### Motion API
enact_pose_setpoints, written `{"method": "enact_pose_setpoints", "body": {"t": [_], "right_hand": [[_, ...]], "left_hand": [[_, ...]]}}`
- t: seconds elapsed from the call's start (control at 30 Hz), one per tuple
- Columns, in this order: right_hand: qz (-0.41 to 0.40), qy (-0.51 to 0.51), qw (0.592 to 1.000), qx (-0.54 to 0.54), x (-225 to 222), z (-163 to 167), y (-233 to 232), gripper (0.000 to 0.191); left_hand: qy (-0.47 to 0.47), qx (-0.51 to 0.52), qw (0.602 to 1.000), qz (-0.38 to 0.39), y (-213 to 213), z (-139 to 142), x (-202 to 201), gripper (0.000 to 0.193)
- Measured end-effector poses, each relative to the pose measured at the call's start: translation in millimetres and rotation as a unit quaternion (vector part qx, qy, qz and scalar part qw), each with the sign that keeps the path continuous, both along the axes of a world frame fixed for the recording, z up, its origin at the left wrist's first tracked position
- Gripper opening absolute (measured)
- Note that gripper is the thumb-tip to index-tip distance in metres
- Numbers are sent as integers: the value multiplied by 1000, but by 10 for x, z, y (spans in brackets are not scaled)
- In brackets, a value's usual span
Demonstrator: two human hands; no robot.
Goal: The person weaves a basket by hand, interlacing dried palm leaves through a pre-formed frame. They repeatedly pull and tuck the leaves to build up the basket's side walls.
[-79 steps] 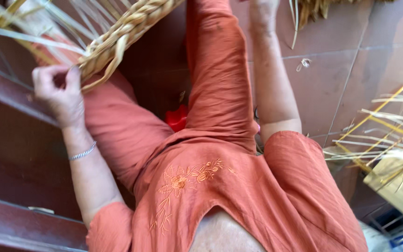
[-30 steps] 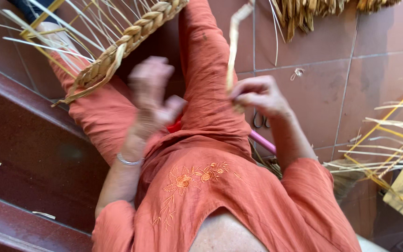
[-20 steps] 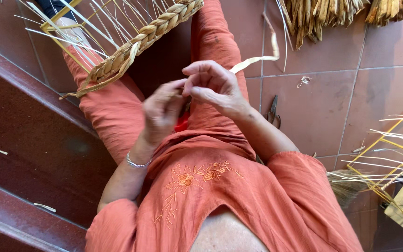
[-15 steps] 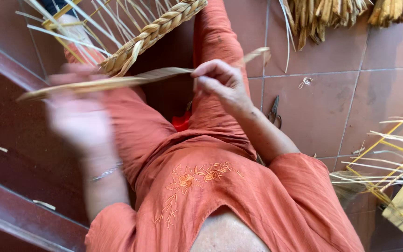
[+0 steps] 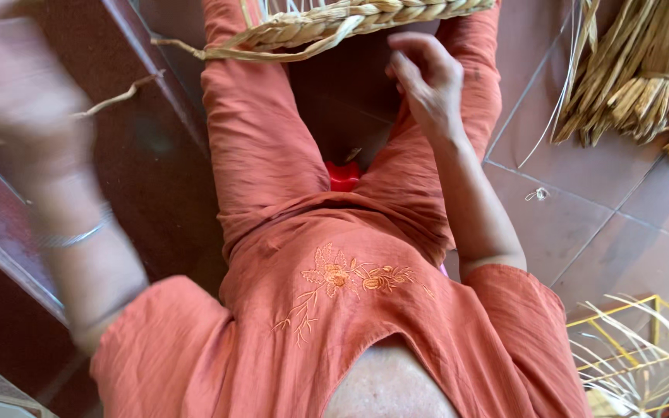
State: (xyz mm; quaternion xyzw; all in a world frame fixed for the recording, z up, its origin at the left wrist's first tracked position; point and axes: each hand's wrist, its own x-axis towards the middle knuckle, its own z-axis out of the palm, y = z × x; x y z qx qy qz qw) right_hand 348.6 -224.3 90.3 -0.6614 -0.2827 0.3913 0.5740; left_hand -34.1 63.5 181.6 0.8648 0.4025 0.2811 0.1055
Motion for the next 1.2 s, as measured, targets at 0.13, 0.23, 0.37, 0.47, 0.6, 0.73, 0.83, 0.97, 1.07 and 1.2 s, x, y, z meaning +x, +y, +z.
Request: {"method": "enact_pose_setpoints", "body": {"t": [0.13, 0.23, 0.37, 0.47, 0.6, 0.73, 0.83, 0.97, 1.07, 1.2], "right_hand": [[71, -292, 949, 95, 44, -121, 521, 15], [53, -402, 912, 59, 58, -216, 891, 10], [53, -494, 867, 31, 11, -214, 1150, 16], [63, -436, 897, 41, 8, -180, 1180, 16], [65, -407, 906, 96, 44, -126, 1130, 18], [67, -439, 890, 107, 50, -140, 1099, 17], [66, -446, 884, 123, 27, -156, 1086, 17], [75, -428, 893, 118, 24, -151, 1067, 17], [80, -441, 884, 134, 49, -150, 1081, 17], [94, -433, 889, 113, 103, -203, 1154, 14]], "left_hand": [[-57, 10, 986, -159, -310, -530, 685, 15], [-101, -25, 970, -222, -502, -756, 1255, 20], [-141, -104, 959, -223, -576, -903, 1789, 23], [-149, -127, 955, -224, -578, -997, 2004, 23], [-168, -145, 953, -207, -610, -1124, 2138, 22], [-161, -134, 960, -185, -593, -1182, 2199, 23], [-146, -116, 965, -184, -563, -1187, 2260, 23], [-116, -68, 971, -196, -562, -1212, 2361, 20], [-97, -44, 975, -197, -559, -1246, 2416, 18], [-74, -22, 978, -196, -558, -1248, 2459, 15]]}}
